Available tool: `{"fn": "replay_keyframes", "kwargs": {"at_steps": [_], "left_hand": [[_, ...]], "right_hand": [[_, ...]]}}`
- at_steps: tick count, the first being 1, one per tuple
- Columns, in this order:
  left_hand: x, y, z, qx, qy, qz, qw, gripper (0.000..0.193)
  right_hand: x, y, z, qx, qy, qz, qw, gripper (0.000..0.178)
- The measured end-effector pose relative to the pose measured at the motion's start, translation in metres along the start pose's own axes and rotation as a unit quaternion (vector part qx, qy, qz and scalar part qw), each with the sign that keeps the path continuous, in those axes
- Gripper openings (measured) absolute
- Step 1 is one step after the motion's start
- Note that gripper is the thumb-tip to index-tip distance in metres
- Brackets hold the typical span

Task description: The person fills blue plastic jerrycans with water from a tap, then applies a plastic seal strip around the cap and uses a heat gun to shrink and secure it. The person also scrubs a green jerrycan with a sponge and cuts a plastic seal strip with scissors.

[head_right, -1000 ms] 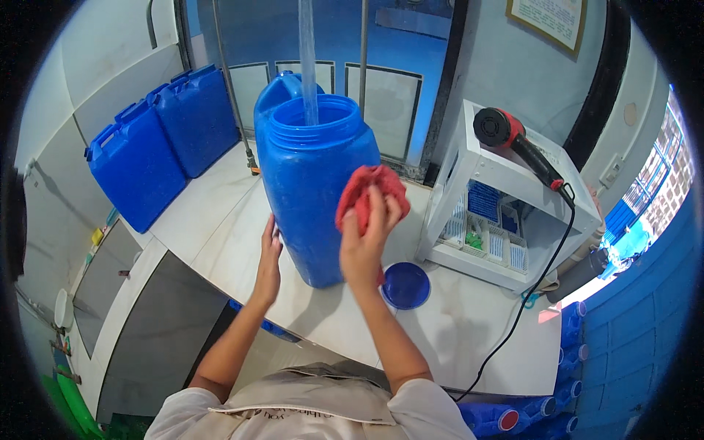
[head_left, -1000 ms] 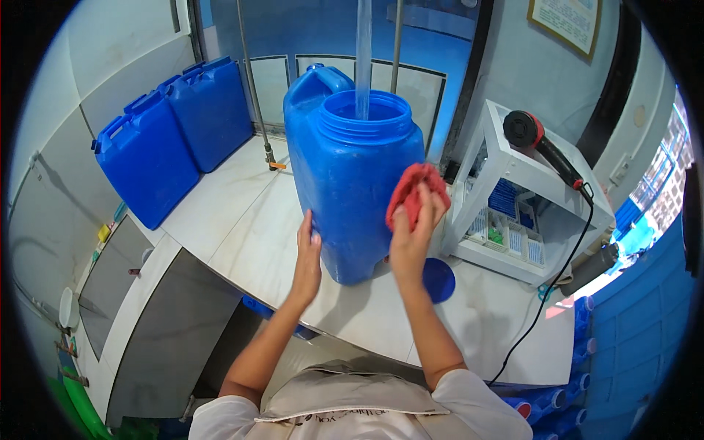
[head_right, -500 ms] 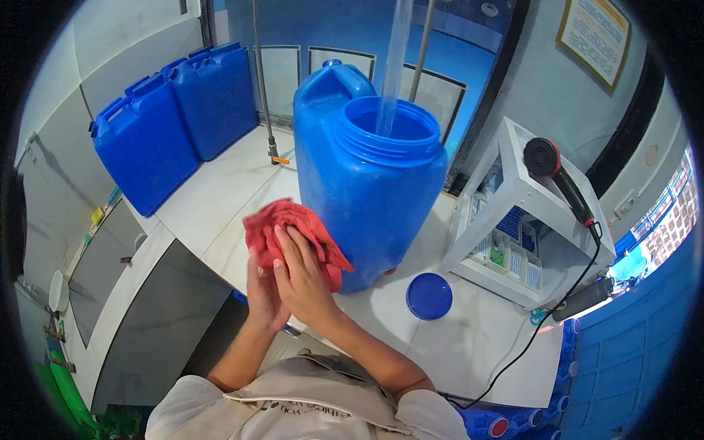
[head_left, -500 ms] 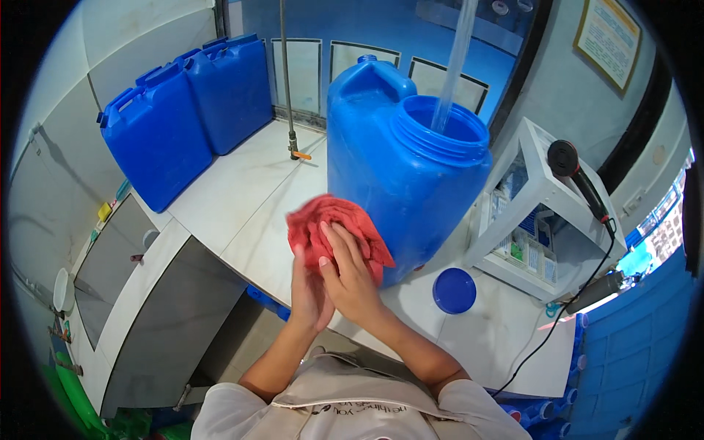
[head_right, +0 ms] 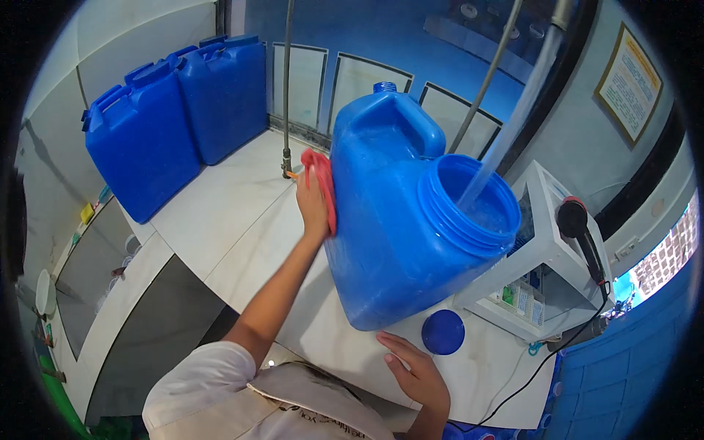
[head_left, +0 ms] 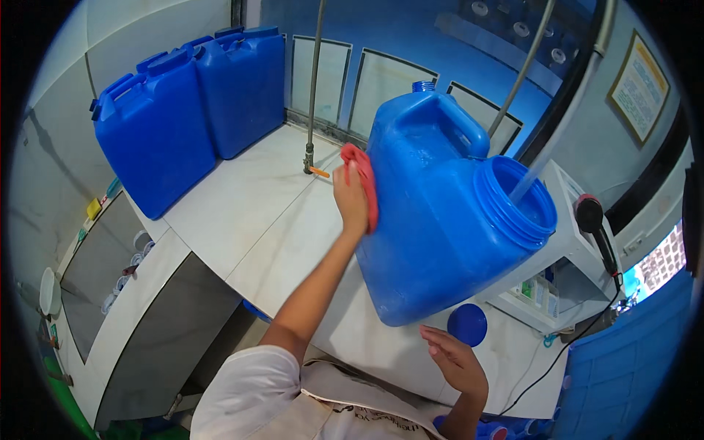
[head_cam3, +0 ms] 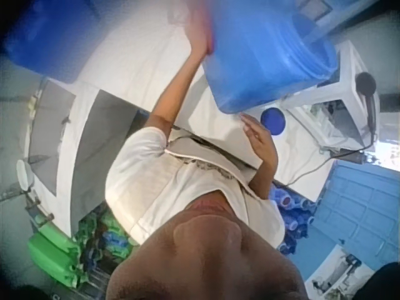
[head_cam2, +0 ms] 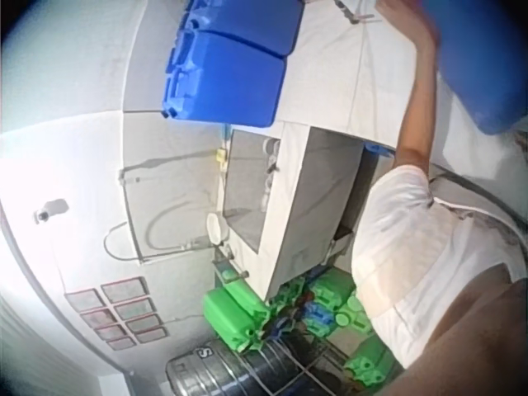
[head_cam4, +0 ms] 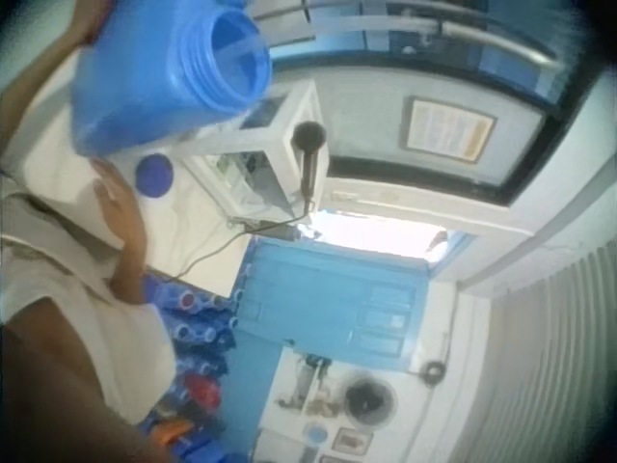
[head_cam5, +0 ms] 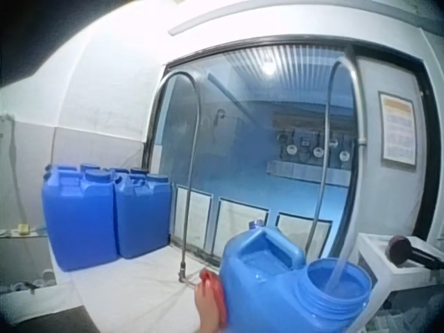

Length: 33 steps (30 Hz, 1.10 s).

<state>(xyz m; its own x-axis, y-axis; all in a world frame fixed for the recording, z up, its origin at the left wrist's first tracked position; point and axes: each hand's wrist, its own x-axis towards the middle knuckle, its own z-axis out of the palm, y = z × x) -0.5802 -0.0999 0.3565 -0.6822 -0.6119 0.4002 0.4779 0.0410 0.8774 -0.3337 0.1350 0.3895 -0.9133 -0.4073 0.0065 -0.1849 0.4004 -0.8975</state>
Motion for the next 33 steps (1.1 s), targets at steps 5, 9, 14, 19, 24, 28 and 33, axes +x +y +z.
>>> {"fn": "replay_keyframes", "kwargs": {"at_steps": [5,9,14,19,24,28,33], "left_hand": [[0.061,-0.08,-0.038,0.213,-0.121,-0.056,0.968,0.042],[0.085,-0.069,-0.089,0.286,-0.12,-0.053,0.949,0.041],[0.008,-0.146,-0.081,0.626,-0.276,0.041,0.728,0.043],[0.054,-0.18,-0.065,0.499,-0.404,0.195,0.742,0.034],[0.112,-0.189,-0.187,0.722,-0.134,0.129,0.667,0.016],[0.132,-0.124,-0.351,0.82,0.076,-0.058,0.564,0.017],[0.132,-0.029,-0.3,0.599,-0.011,-0.086,0.796,0.03]], "right_hand": [[-0.005,0.005,0.013,0.056,0.015,0.065,0.996,0.031],[-0.006,0.008,0.02,0.042,0.045,0.106,0.992,0.031],[0.007,0.002,0.041,-0.006,-0.029,0.118,0.993,0.031],[0.045,-0.005,0.074,-0.046,-0.137,0.095,0.985,0.032],[0.055,0.004,0.094,-0.038,-0.175,0.099,0.979,0.035],[0.049,0.012,0.098,-0.038,-0.194,0.094,0.976,0.034],[0.059,0.012,0.1,-0.014,-0.217,0.081,0.973,0.034]]}}
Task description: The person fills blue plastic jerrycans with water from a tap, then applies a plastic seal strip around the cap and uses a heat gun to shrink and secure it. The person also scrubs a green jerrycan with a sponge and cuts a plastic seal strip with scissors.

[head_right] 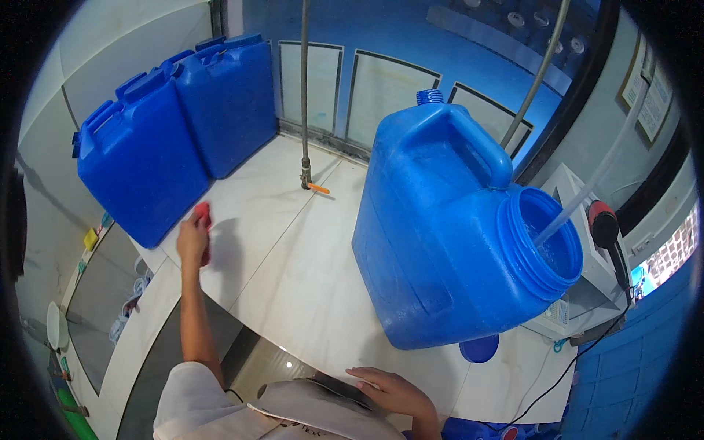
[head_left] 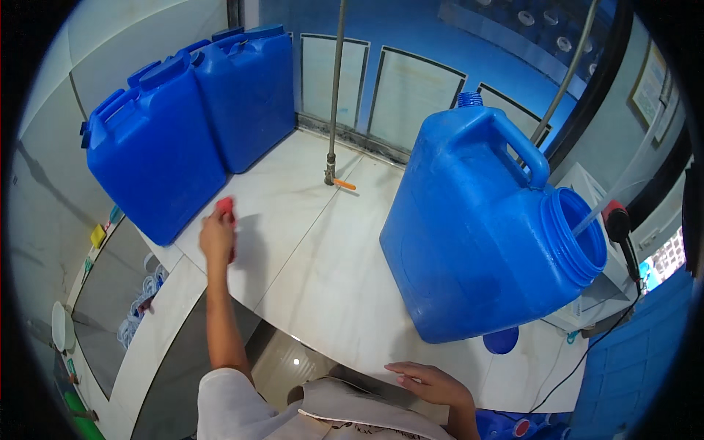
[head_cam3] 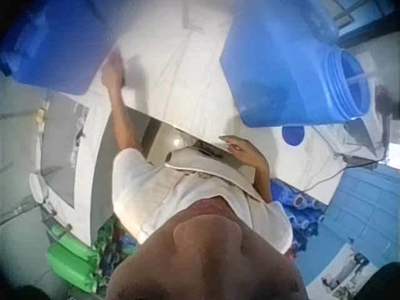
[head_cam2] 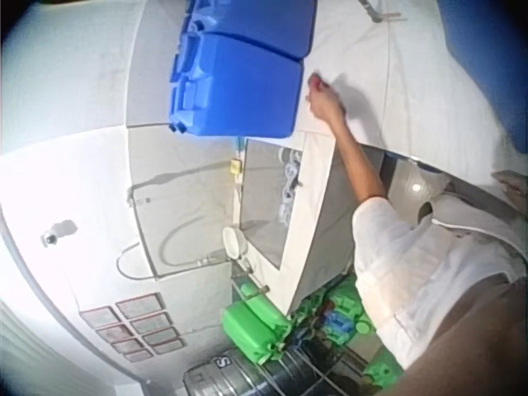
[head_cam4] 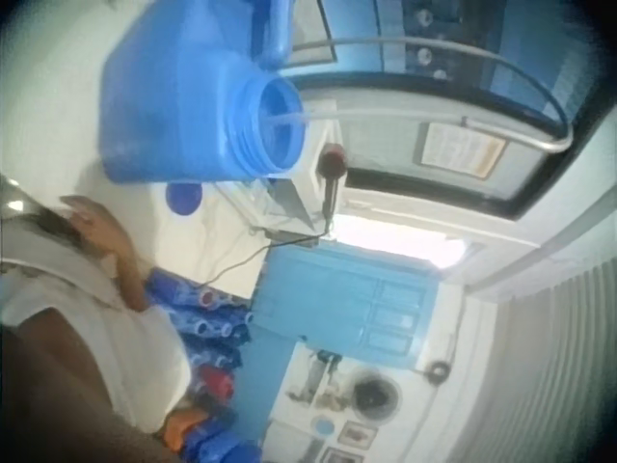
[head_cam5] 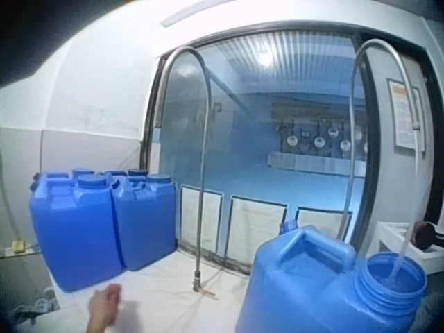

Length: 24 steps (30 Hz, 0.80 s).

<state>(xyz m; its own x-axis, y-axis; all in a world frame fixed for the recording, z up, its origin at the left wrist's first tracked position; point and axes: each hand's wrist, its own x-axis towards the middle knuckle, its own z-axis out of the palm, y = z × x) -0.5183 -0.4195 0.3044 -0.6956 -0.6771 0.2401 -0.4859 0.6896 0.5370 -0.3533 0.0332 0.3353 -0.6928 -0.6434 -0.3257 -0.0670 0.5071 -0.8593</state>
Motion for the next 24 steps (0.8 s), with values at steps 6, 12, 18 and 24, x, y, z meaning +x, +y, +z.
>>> {"fn": "replay_keyframes", "kwargs": {"at_steps": [6,12,18,24], "left_hand": [[-0.008,0.235,0.059,-0.259,-0.114,0.238,0.929,0.031],[-0.031,0.314,0.298,-0.078,-0.227,0.519,0.821,0.032],[-0.003,0.311,0.361,-0.051,-0.291,0.438,0.849,0.029],[0.075,0.281,0.328,0.267,-0.082,0.078,0.957,0.033]], "right_hand": [[-0.01,-0.005,-0.015,0.047,0.084,0.025,0.995,0.035],[-0.03,-0.002,-0.014,0.081,0.149,0.11,0.979,0.031],[-0.029,0.015,-0.014,0.037,0.205,0.149,0.967,0.03],[-0.023,0.031,-0.011,0.06,0.173,0.162,0.97,0.03]]}}
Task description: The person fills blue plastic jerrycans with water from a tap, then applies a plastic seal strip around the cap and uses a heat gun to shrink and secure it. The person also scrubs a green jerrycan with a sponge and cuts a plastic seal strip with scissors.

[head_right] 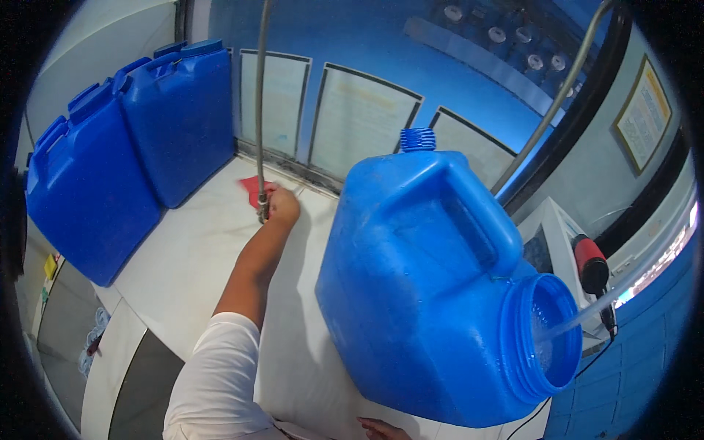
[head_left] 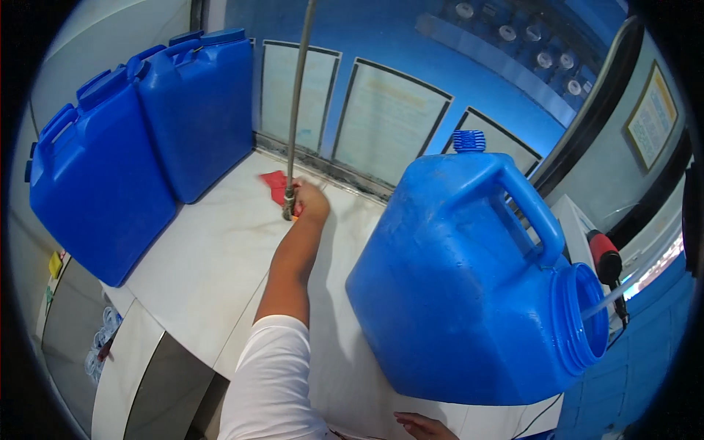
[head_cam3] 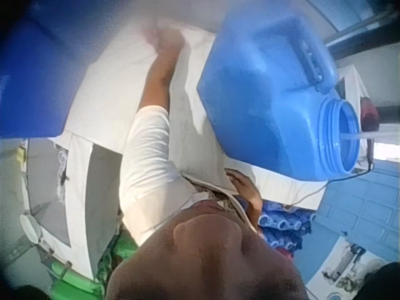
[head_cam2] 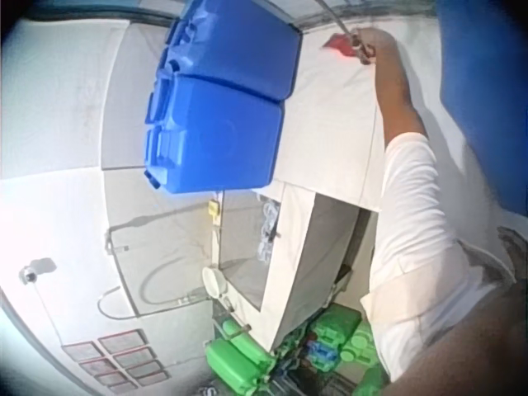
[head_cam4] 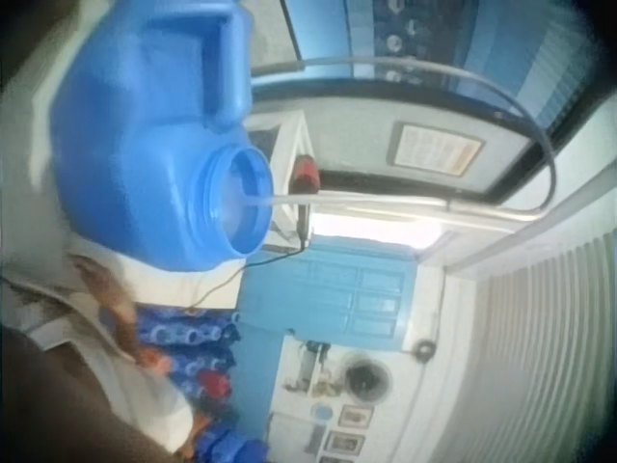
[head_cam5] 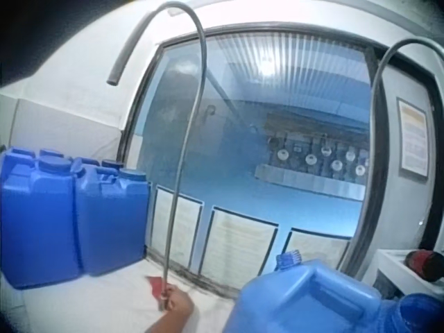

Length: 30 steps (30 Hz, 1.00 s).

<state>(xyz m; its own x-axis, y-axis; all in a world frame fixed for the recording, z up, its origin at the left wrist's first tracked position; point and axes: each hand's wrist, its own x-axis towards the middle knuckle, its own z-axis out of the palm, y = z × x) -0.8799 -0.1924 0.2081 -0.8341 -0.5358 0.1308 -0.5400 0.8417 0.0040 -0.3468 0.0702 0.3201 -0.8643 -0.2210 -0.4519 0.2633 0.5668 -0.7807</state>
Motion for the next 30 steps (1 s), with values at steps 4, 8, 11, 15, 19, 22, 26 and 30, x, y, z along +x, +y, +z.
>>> {"fn": "replay_keyframes", "kwargs": {"at_steps": [4,8,11,15,19,22,26,30], "left_hand": [[-0.038,-0.038,-0.071,-0.084,0.137,0.245,0.956,0.029],[-0.055,-0.155,-0.172,-0.158,-0.048,0.173,0.971,0.021],[0.045,-0.207,-0.046,-0.402,-0.052,0.233,0.884,0.043],[0.032,-0.159,-0.007,-0.22,-0.11,0.178,0.953,0.059],[0.023,-0.215,-0.002,-0.11,-0.03,0.109,0.988,0.069],[-0.001,-0.307,0.001,-0.054,0.045,0.075,0.995,0.063],[-0.093,-0.421,-0.007,-0.108,0.134,0.089,0.981,0.04],[-0.191,-0.52,-0.032,-0.084,0.073,0.071,0.991,0.033]], "right_hand": [[-0.013,0.011,-0.005,0.036,-0.014,-0.003,0.999,0.03],[-0.061,0.048,-0.057,0.172,0.007,0.147,0.974,0.03],[-0.027,0.098,-0.152,0.064,0.044,0.144,0.987,0.032],[-0.007,0.108,-0.228,-0.031,0.162,0.159,0.974,0.032],[0.031,0.109,-0.251,-0.072,0.192,0.104,0.973,0.033],[0.052,0.096,-0.255,-0.099,0.198,0.053,0.974,0.033],[0.085,0.093,-0.263,-0.113,0.201,-0.008,0.973,0.034],[0.115,0.087,-0.259,-0.121,0.204,-0.066,0.969,0.034]]}}
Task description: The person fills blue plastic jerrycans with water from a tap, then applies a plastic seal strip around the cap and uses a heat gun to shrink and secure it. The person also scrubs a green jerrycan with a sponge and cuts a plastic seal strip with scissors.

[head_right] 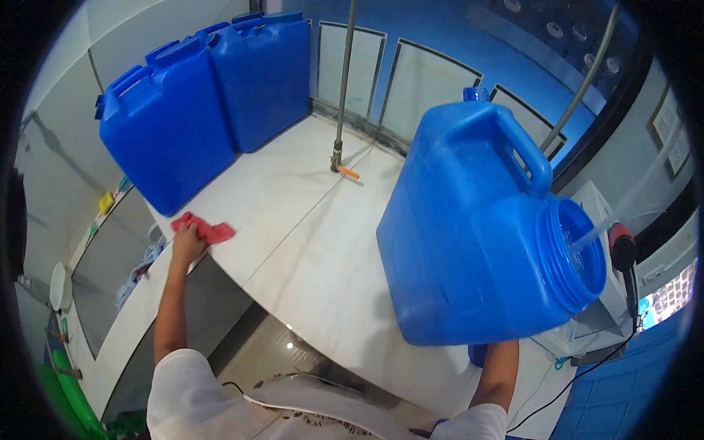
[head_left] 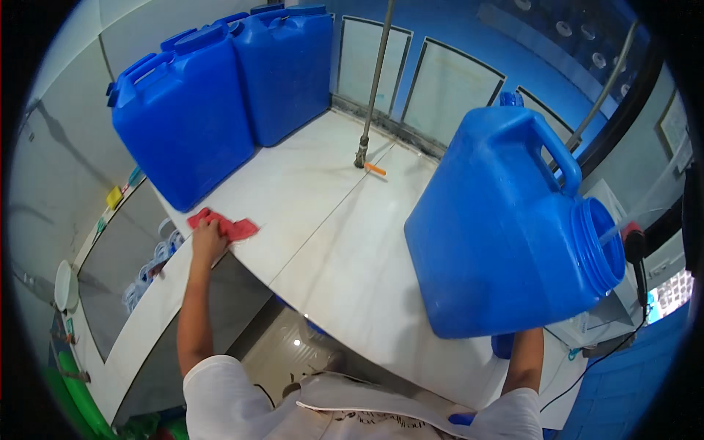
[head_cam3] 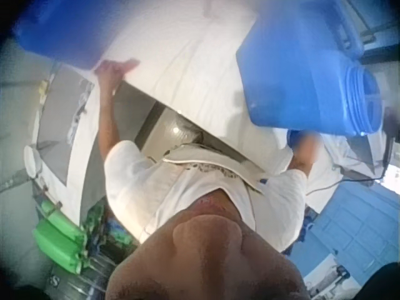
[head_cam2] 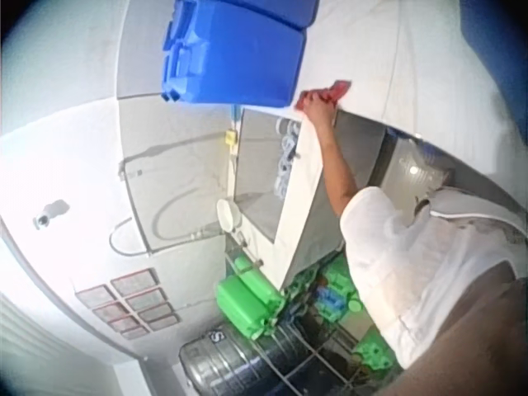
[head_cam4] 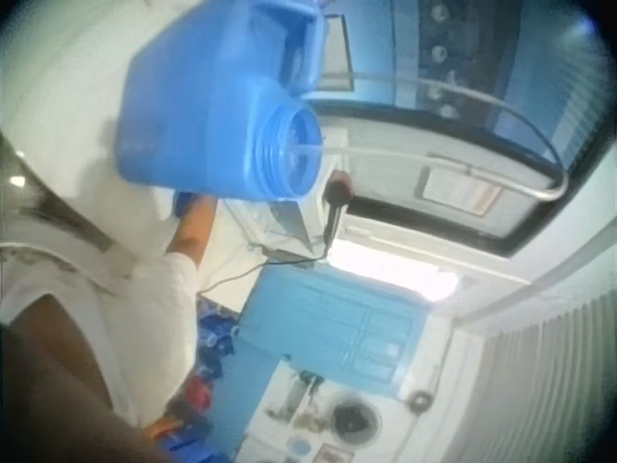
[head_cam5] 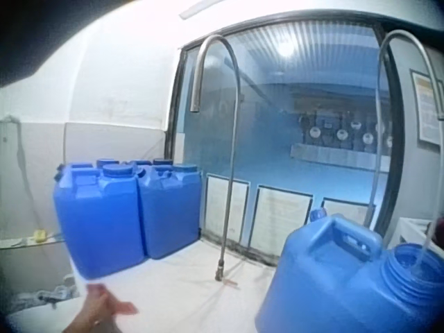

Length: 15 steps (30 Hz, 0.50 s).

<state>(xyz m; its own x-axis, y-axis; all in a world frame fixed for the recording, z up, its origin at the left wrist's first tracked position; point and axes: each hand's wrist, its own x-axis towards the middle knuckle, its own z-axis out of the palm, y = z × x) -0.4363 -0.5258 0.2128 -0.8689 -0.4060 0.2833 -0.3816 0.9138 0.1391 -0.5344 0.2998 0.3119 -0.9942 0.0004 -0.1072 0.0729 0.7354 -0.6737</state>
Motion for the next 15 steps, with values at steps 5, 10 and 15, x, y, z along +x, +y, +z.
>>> {"fn": "replay_keyframes", "kwargs": {"at_steps": [5,10,15], "left_hand": [[-0.065,-0.048,-0.067,0.114,-0.119,-0.094,0.982,0.022],[-0.03,0.064,-0.12,-0.001,-0.093,-0.021,0.995,0.035],[0.057,0.222,-0.095,-0.221,-0.103,0.1,0.965,0.044]], "right_hand": [[0.031,-0.014,0.02,0.004,0.008,-0.065,0.998,0.035],[0.035,-0.019,0.034,0.006,0.029,-0.095,0.995,0.036],[0.032,-0.028,0.052,0.01,0.043,-0.121,0.992,0.036]]}}
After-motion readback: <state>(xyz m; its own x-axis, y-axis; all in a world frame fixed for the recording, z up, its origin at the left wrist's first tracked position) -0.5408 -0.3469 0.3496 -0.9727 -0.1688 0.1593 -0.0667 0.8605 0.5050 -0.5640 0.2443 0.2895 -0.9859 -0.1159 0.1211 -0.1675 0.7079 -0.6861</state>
